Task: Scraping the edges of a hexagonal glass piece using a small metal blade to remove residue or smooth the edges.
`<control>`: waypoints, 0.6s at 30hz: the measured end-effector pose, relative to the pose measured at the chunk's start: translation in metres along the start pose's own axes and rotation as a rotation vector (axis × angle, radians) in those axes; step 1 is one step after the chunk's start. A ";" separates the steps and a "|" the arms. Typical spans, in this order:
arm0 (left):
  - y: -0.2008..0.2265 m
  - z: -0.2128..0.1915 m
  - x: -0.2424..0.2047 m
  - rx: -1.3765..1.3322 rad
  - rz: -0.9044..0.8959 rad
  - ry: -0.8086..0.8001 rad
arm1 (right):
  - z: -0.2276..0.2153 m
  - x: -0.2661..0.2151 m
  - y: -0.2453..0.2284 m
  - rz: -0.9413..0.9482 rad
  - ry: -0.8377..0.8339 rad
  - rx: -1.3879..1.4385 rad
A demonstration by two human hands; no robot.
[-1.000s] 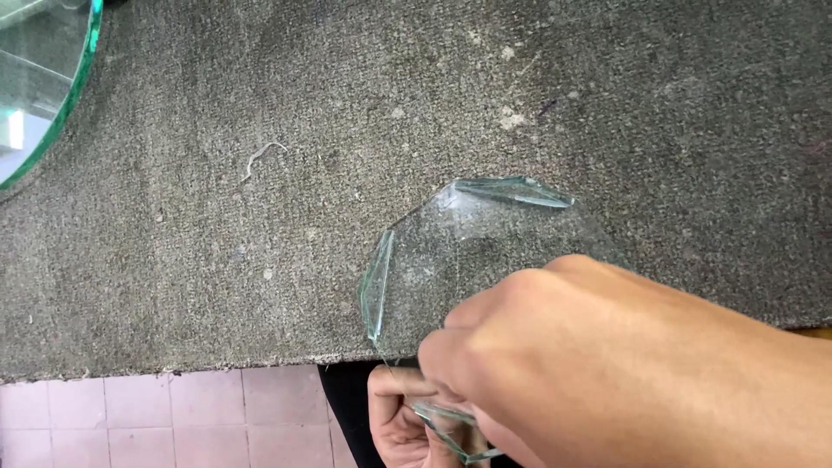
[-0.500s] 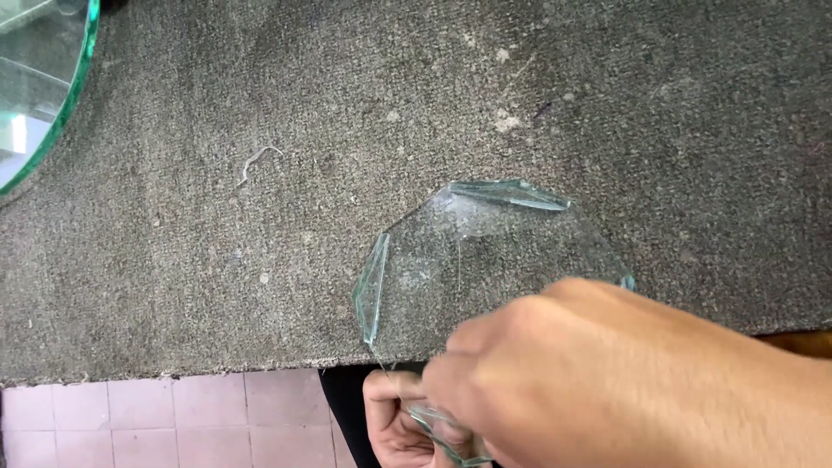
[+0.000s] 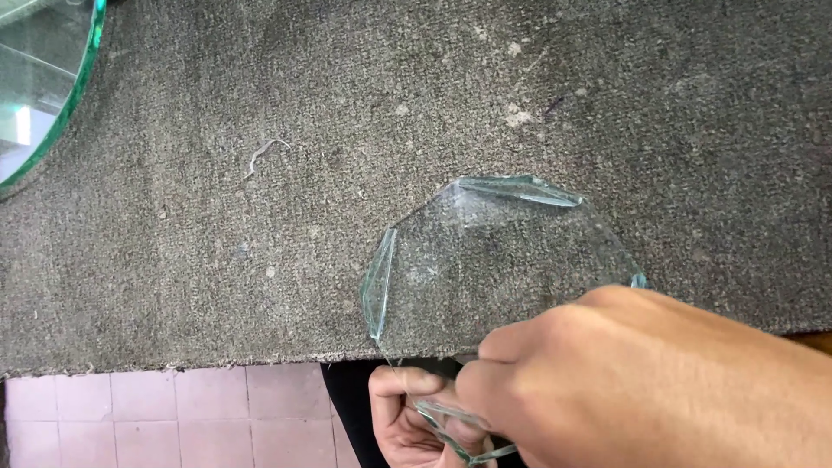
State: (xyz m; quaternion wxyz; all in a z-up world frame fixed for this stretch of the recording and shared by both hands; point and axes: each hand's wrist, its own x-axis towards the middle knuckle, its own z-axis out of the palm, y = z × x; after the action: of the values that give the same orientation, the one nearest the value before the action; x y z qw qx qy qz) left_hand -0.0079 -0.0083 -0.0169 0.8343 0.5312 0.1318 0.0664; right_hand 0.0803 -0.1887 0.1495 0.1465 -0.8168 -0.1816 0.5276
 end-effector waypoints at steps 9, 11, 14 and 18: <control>0.001 -0.007 0.001 0.082 -0.035 0.006 | -0.002 0.004 -0.006 0.015 0.058 0.016; 0.004 -0.001 0.001 0.008 -0.027 -0.030 | -0.009 -0.002 -0.006 0.040 0.029 -0.011; -0.003 0.002 0.002 -0.152 0.010 -0.092 | 0.011 0.003 0.017 -0.141 0.368 0.044; 0.000 0.008 0.004 -0.289 -0.072 -0.157 | 0.111 -0.020 0.129 -0.248 0.835 0.299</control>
State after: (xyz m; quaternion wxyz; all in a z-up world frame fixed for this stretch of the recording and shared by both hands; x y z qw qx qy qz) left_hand -0.0014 -0.0137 -0.0141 0.9115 0.4043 0.0742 0.0128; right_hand -0.0102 -0.3076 0.0659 0.3854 -0.9015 -0.1252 0.1522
